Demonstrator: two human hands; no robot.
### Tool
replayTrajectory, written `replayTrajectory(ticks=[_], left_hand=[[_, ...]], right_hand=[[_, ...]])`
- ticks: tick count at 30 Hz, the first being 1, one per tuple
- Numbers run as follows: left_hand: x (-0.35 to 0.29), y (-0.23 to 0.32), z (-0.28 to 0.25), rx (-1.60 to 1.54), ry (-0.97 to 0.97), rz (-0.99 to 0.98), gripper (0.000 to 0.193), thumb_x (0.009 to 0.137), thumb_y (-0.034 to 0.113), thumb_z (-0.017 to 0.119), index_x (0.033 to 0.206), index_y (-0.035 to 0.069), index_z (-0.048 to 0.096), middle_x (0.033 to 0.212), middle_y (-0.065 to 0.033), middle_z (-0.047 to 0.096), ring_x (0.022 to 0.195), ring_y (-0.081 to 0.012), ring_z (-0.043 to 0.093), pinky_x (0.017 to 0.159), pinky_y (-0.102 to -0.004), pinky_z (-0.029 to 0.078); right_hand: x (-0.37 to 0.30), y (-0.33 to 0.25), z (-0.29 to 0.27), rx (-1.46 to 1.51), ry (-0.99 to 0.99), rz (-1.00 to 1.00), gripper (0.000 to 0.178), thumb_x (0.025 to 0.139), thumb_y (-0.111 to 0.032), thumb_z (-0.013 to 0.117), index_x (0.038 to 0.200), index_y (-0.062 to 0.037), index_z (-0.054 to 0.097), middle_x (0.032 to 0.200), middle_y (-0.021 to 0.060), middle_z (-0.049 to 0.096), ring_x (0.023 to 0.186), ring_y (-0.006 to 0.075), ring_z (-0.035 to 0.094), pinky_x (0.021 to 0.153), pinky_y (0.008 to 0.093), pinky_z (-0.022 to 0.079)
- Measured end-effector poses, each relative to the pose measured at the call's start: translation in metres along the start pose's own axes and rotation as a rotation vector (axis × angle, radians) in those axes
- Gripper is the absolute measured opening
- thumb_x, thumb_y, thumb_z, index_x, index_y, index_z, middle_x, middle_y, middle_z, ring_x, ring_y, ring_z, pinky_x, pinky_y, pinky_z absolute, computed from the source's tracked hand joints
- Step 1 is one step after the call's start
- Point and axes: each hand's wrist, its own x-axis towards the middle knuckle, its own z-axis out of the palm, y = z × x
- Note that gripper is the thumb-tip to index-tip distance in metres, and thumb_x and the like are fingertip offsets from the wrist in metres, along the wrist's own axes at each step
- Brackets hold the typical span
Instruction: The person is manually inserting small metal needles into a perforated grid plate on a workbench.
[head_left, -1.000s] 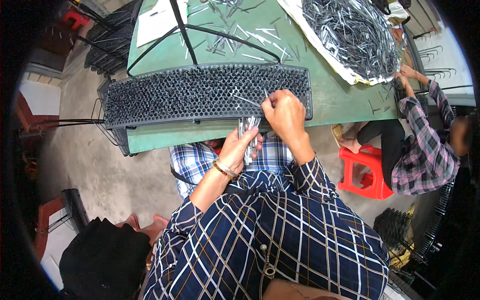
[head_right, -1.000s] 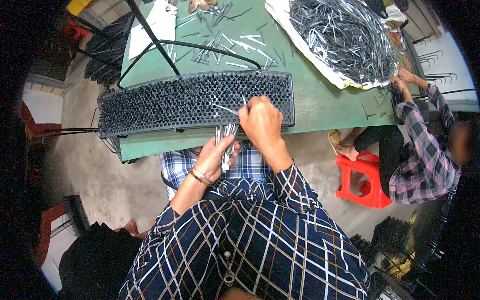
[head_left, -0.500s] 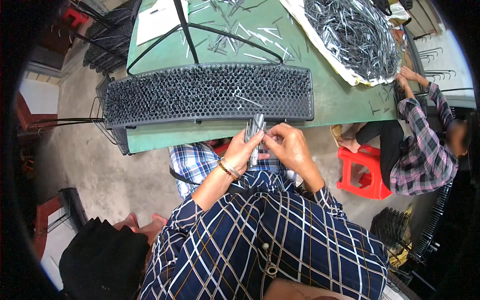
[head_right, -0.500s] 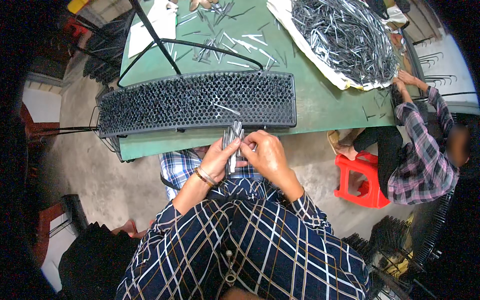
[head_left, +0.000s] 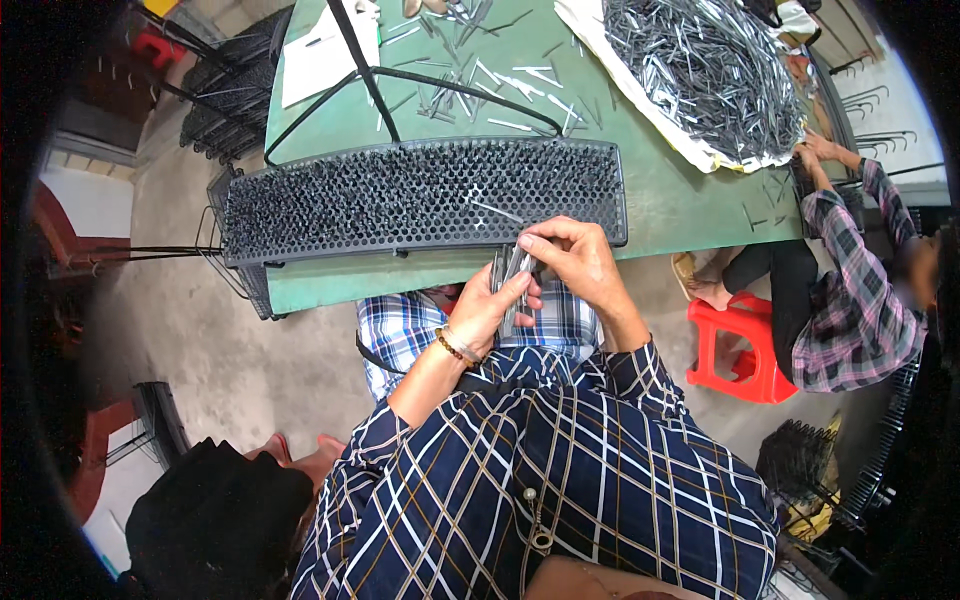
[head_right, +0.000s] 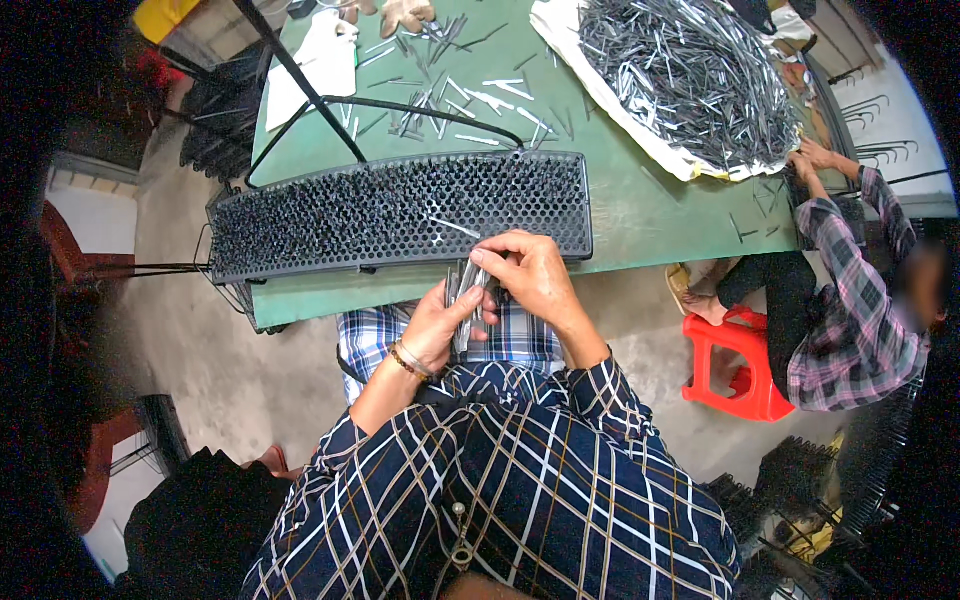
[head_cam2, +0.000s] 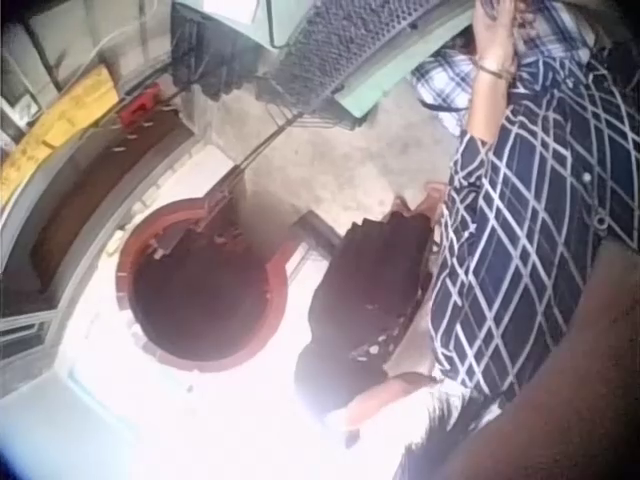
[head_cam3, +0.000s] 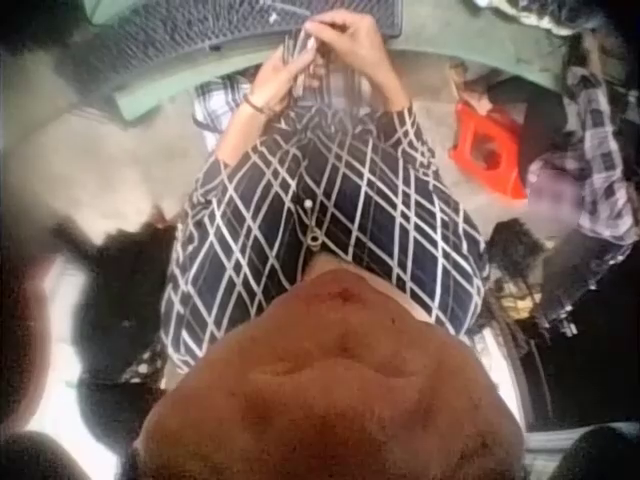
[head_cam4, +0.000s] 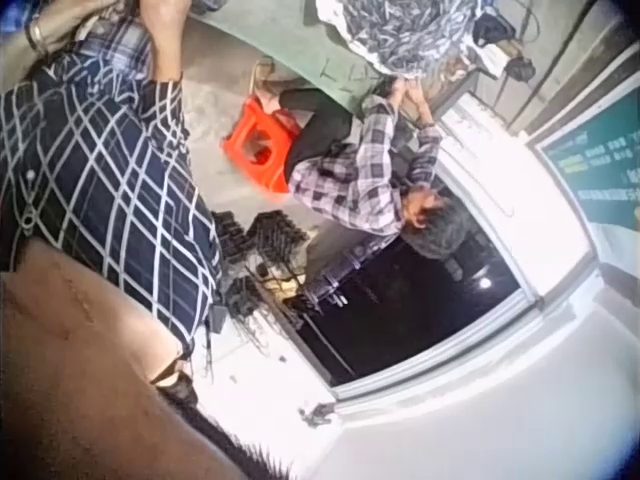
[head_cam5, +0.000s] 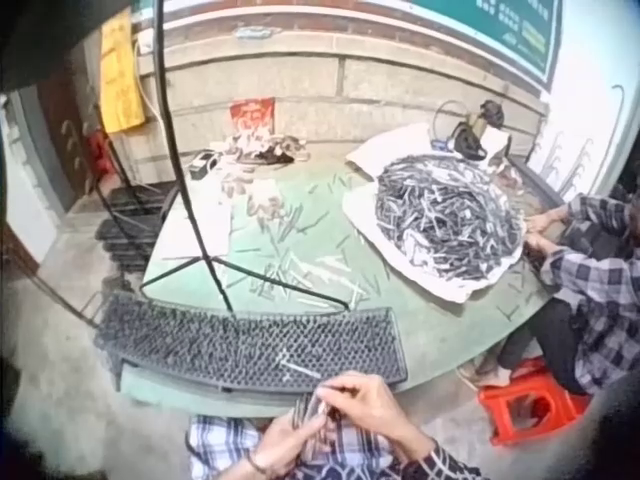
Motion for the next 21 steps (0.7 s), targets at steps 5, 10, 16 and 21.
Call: replayTrajectory(ticks=[5,10,16,21], left_hand=[[0.005,-0.001,0.001,0.000,-0.050,0.011,0.022,0.090,0.023,0.058,0.103,0.007,0.052,0.087,-0.0044,0.060,0.076,-0.0139,0.061,0.055,-0.0238,0.052],[0.007,-0.003,-0.005,-0.001,-0.021,0.018,0.022,0.090,0.024,0.059,0.103,0.007,0.053,0.087,-0.0033,0.059,0.076,-0.0126,0.059,0.056,-0.0239,0.051],[0.013,-0.001,-0.005,-0.077,0.007,-0.013,0.022,0.091,0.021,0.058,0.106,0.006,0.055,0.087,-0.0033,0.061,0.077,-0.0117,0.060,0.058,-0.0236,0.053],[0.011,-0.001,-0.008,-0.085,-0.007,-0.026,0.020,0.090,0.019,0.059,0.105,0.006,0.056,0.089,-0.0039,0.062,0.078,-0.0112,0.060,0.059,-0.0234,0.053]], right_hand=[[0.002,-0.002,-0.006,0.092,0.032,-0.032,0.017,0.082,-0.015,0.068,0.089,0.0002,0.067,0.072,0.0010,0.061,0.055,0.0036,0.048,0.048,0.0199,0.038],[0.016,-0.025,-0.011,0.179,0.177,-0.115,0.013,0.087,-0.012,0.063,0.094,-0.0011,0.064,0.075,-0.0015,0.061,0.055,0.0015,0.047,0.047,0.0167,0.037],[0.042,-0.024,-0.013,-0.310,0.371,-0.483,0.012,0.085,-0.010,0.064,0.093,-0.0006,0.065,0.075,0.0010,0.062,0.054,0.0026,0.047,0.047,0.0196,0.038],[0.045,-0.012,-0.009,-0.412,0.348,-0.538,0.010,0.083,-0.009,0.065,0.091,-0.0016,0.066,0.079,0.0057,0.063,0.058,0.0089,0.054,0.050,0.0227,0.042]])
